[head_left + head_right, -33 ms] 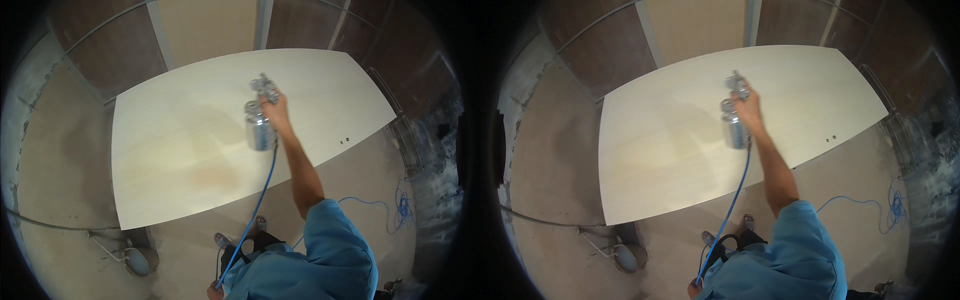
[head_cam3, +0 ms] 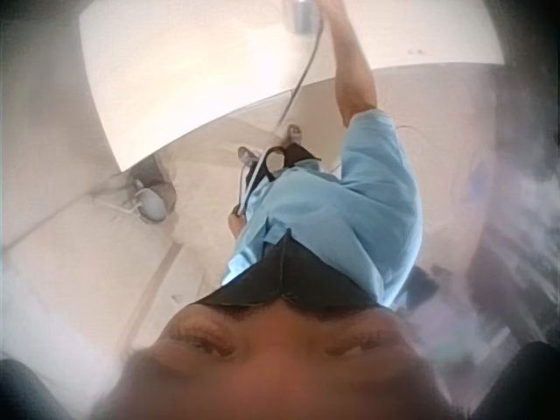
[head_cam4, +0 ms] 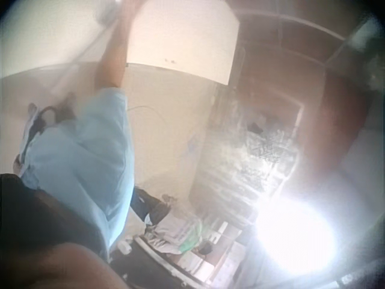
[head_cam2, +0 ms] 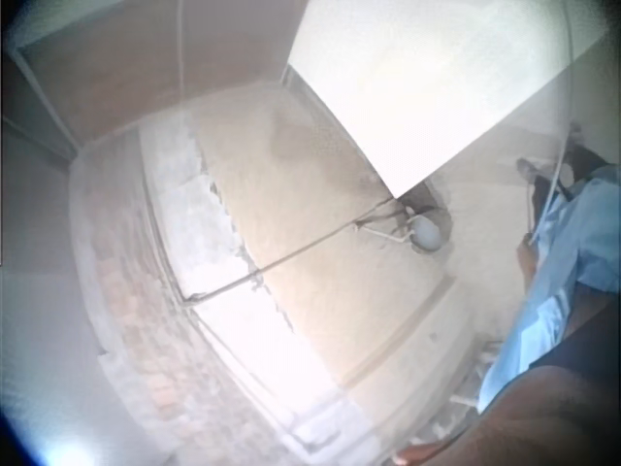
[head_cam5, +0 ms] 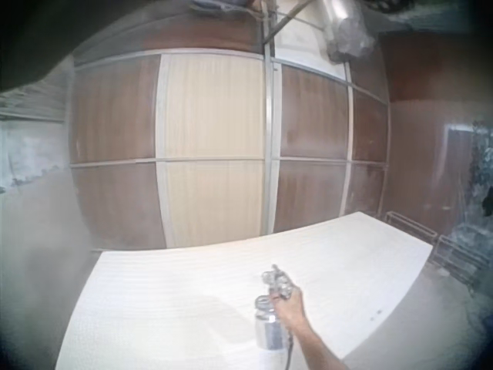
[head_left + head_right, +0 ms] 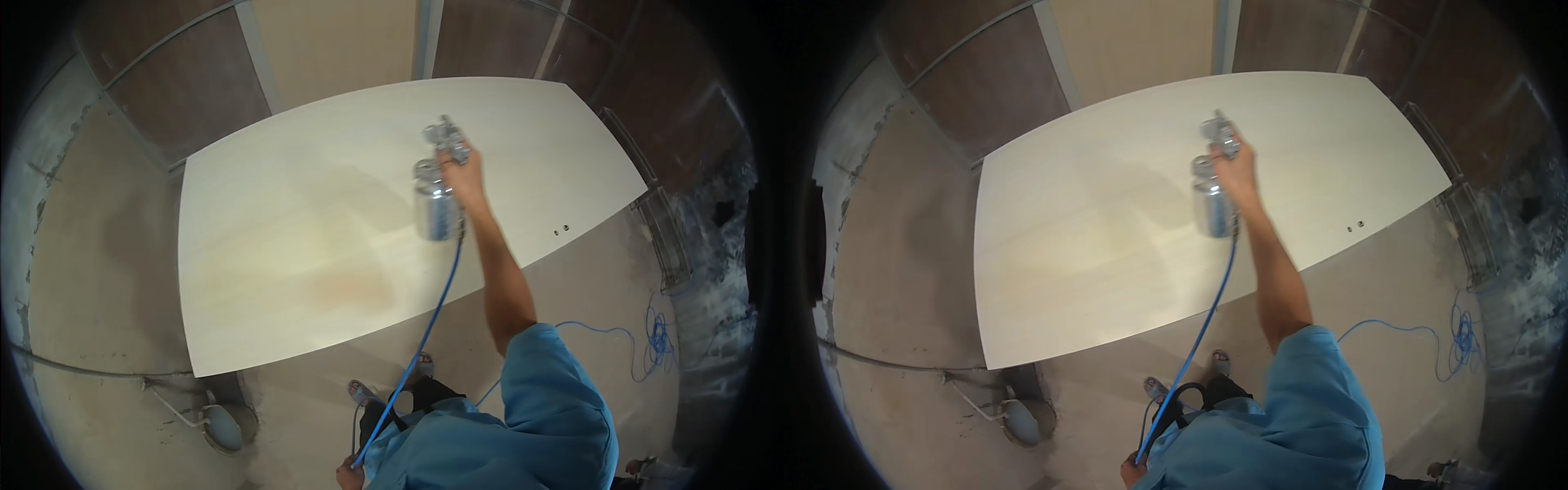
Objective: The person positions a large wooden tabletop, then assembles a spray gun and fills it with white paint from a plastic container. The person then spray paints the tabletop surface with the gun.
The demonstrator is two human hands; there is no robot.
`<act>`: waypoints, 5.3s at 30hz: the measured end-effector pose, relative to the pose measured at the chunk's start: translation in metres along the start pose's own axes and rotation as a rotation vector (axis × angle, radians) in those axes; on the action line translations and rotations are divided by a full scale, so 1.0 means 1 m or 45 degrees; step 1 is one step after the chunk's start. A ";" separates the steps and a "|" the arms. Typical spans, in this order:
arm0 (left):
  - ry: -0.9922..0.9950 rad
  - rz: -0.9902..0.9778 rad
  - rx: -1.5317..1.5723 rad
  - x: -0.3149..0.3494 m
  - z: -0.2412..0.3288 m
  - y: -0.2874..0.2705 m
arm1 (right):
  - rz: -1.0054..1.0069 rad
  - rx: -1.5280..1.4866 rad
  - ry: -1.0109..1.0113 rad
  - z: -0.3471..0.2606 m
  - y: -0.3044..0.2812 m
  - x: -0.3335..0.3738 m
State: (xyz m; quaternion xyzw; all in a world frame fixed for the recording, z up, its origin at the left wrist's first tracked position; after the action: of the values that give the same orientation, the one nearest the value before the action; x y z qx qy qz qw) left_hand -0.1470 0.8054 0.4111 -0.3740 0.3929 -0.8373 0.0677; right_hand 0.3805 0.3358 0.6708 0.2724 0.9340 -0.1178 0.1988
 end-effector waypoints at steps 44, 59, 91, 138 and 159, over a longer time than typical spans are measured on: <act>-0.104 0.305 0.233 0.284 0.147 0.235 | -0.835 -0.951 0.389 -0.086 -0.181 -0.040; 0.271 -0.020 -0.075 0.074 0.174 0.129 | -0.273 0.275 0.102 -0.043 -0.218 -0.088; -0.226 0.141 0.175 -0.073 -0.127 -0.010 | -0.586 -0.512 0.216 -0.091 0.250 0.138; 0.116 0.012 0.166 -0.091 0.013 0.016 | -0.263 -0.330 0.137 -0.034 0.003 0.061; -0.117 0.200 0.763 -0.008 -0.076 -0.039 | -0.864 -0.650 0.381 -0.191 0.222 0.130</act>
State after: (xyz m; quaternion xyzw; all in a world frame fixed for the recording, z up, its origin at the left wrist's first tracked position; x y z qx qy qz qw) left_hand -0.1857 0.8813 0.4022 -0.3435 0.1529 -0.8903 0.2569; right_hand 0.3449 0.6418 0.7594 -0.0929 0.9881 0.0988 0.0726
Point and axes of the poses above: each hand's wrist, its own x-axis away from the middle knuckle, its own y-axis out of the palm, z = x × y, the point moved 5 cm from there along -x, towards the middle knuckle, and after that the axes turned 8 degrees about -y, right-handed, at the moved point
